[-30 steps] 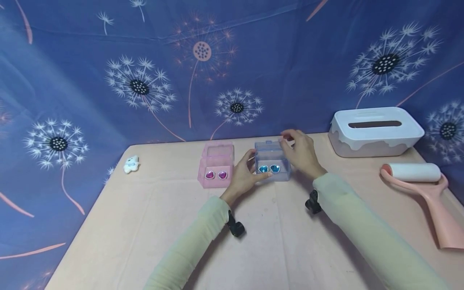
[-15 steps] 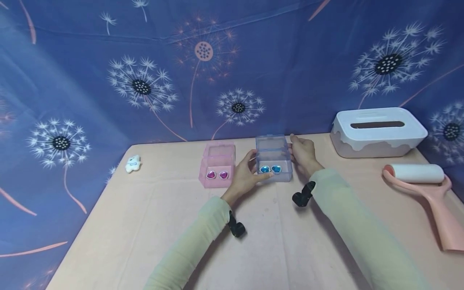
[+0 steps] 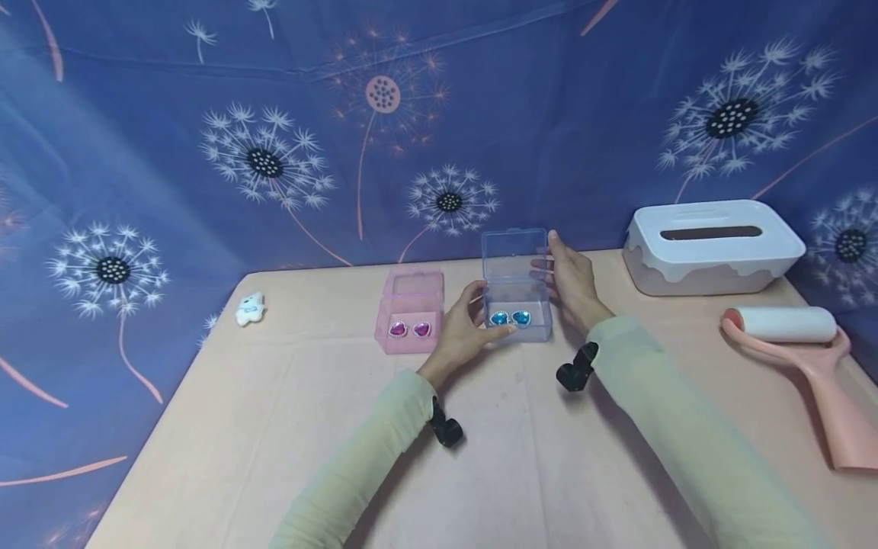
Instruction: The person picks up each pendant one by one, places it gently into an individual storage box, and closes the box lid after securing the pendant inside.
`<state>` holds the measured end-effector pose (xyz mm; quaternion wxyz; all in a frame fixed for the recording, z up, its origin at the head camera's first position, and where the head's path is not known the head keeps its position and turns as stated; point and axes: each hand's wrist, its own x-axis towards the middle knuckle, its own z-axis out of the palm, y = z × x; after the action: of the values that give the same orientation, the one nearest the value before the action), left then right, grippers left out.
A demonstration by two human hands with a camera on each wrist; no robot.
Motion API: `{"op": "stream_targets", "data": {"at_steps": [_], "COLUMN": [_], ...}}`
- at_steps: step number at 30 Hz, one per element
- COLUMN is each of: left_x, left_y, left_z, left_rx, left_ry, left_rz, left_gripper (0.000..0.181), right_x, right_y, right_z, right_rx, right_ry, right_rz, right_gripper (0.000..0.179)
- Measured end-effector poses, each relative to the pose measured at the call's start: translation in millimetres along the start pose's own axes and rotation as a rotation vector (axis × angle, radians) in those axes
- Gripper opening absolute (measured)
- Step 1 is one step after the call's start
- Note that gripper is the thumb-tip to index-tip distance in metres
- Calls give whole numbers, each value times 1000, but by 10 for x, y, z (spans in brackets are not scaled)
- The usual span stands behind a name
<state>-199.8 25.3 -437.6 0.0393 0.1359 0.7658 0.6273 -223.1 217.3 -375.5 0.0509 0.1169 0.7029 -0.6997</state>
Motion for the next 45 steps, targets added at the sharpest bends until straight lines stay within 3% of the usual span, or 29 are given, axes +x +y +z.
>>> {"op": "stream_targets", "data": {"at_steps": [6, 10, 15, 21, 24, 29, 33, 45], "left_x": [-14, -22, -34, -35, -31, -11, -10, -10], "left_y": [5, 10, -4, -39, -30, -8, -7, -20], "left_z": [-6, -3, -7, -42, -41, -34, -34, -1], "left_rx": [6, 31, 44, 44, 45, 90, 130, 64], "left_ry": [5, 7, 17, 17, -2, -28, -31, -2], "left_rz": [0, 7, 0, -13, 5, 57, 55, 40], "left_gripper": [92, 93, 97, 103, 102, 95, 91, 67], "right_x": [2, -17, -65, -129, -170, -218, -238, -288], "right_y": [-32, -22, 36, 178, 263, 377, 416, 435], "right_z": [-12, -16, -111, -275, -344, -406, -400, -341], "right_rx": [-80, -224, -311, -364, -391, -439, -407, -420], "right_ry": [24, -1, -162, -395, -440, -432, -437, -369], "right_rz": [-15, -63, -138, -196, -211, -199, -195, -189], "right_gripper": [82, 83, 84, 70, 61, 60, 60, 63]}}
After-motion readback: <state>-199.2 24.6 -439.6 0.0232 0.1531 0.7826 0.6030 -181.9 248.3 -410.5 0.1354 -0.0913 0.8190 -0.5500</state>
